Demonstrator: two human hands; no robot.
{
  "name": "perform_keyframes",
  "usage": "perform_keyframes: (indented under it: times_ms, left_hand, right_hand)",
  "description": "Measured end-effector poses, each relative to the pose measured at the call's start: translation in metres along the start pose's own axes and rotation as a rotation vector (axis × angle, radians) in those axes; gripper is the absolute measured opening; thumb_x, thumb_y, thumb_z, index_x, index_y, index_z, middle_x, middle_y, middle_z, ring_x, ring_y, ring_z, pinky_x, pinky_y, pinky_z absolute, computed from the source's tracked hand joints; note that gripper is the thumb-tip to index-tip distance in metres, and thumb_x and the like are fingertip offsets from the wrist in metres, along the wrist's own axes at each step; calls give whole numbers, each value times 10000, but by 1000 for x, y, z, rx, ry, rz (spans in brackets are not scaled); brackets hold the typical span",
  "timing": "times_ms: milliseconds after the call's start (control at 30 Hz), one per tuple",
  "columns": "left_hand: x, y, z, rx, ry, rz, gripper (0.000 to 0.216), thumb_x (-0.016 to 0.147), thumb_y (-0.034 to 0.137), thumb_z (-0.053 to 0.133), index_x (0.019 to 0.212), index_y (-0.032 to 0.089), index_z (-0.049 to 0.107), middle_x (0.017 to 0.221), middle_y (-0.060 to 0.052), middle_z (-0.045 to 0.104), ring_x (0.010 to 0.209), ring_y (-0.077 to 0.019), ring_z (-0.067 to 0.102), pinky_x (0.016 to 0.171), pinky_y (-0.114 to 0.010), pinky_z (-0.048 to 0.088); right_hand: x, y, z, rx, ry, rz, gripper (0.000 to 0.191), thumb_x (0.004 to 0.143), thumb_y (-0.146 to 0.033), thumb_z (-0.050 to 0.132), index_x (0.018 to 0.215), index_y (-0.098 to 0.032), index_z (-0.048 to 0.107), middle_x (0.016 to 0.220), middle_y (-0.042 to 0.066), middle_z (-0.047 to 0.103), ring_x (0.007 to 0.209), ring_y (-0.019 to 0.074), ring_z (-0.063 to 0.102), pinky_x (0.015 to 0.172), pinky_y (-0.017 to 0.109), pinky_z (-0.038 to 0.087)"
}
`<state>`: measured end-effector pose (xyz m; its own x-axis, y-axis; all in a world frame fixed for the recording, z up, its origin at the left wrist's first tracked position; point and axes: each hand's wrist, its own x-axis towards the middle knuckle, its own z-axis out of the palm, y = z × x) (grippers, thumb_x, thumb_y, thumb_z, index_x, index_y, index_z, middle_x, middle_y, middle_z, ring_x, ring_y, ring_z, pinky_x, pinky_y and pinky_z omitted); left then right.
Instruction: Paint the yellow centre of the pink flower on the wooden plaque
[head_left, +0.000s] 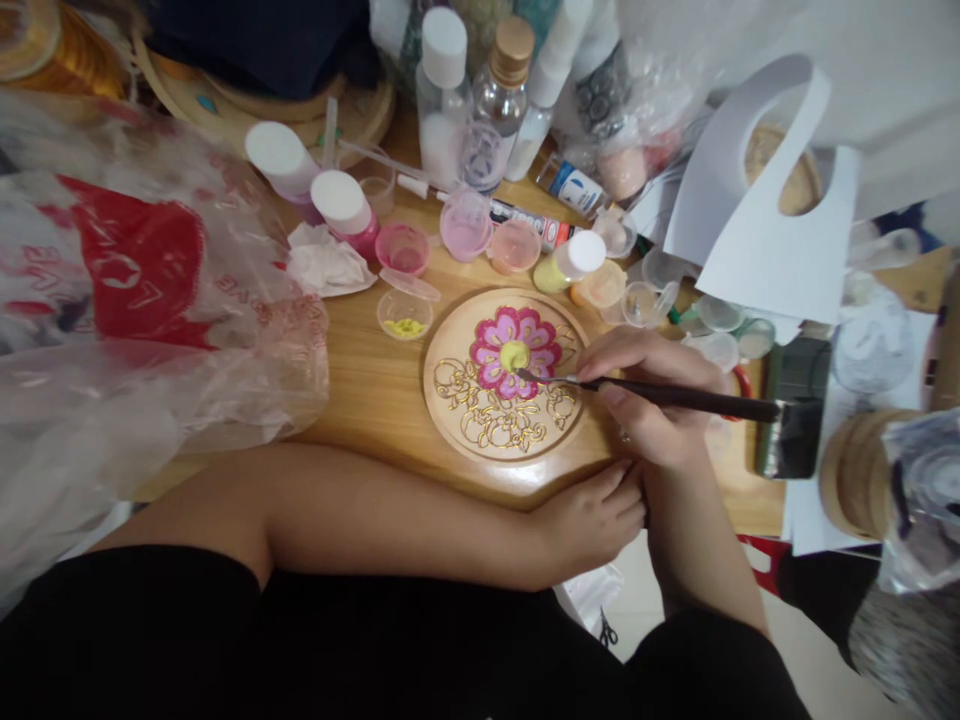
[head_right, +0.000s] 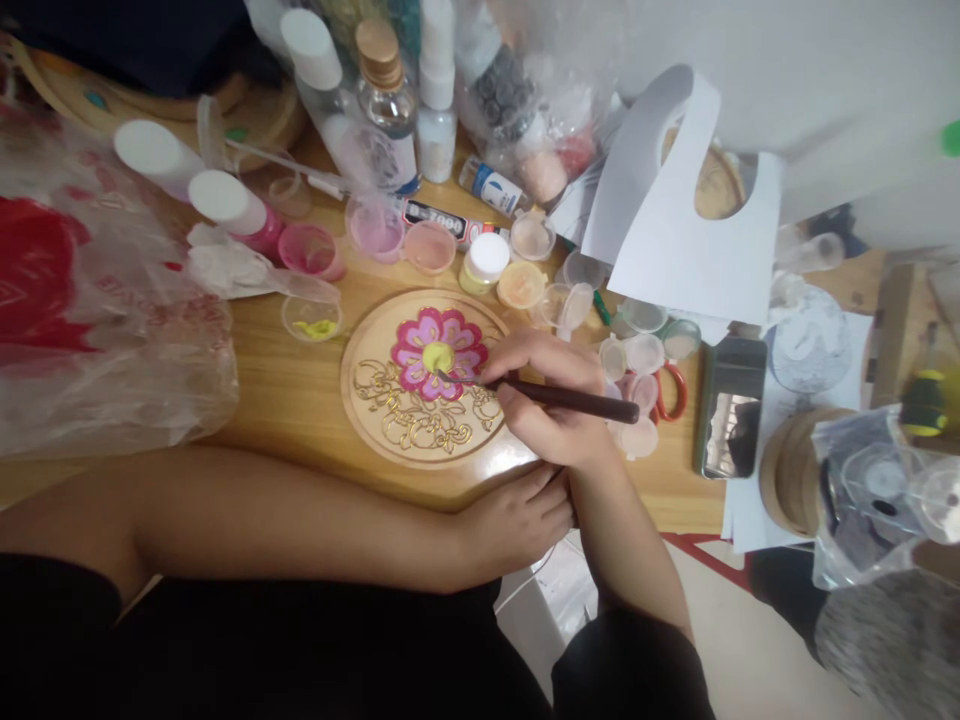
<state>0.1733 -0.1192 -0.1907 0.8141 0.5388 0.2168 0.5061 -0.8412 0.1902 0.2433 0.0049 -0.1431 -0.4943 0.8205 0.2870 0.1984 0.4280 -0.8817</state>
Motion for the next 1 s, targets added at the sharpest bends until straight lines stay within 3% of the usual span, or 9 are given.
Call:
perform_keyframes:
  times_ms: [1000]
  left_hand:
    - [0, 2, 2, 12, 5, -7, 403, 997, 190, 338, 1287, 165, 618, 1332, -71, 617, 1293, -212, 527, 1164, -401, 327]
  right_hand:
    - [0, 1, -1, 13, -11, -17, 244, 735, -60, 553, 827, -229, 703, 749, 14, 694, 705, 171, 661, 653, 312, 547]
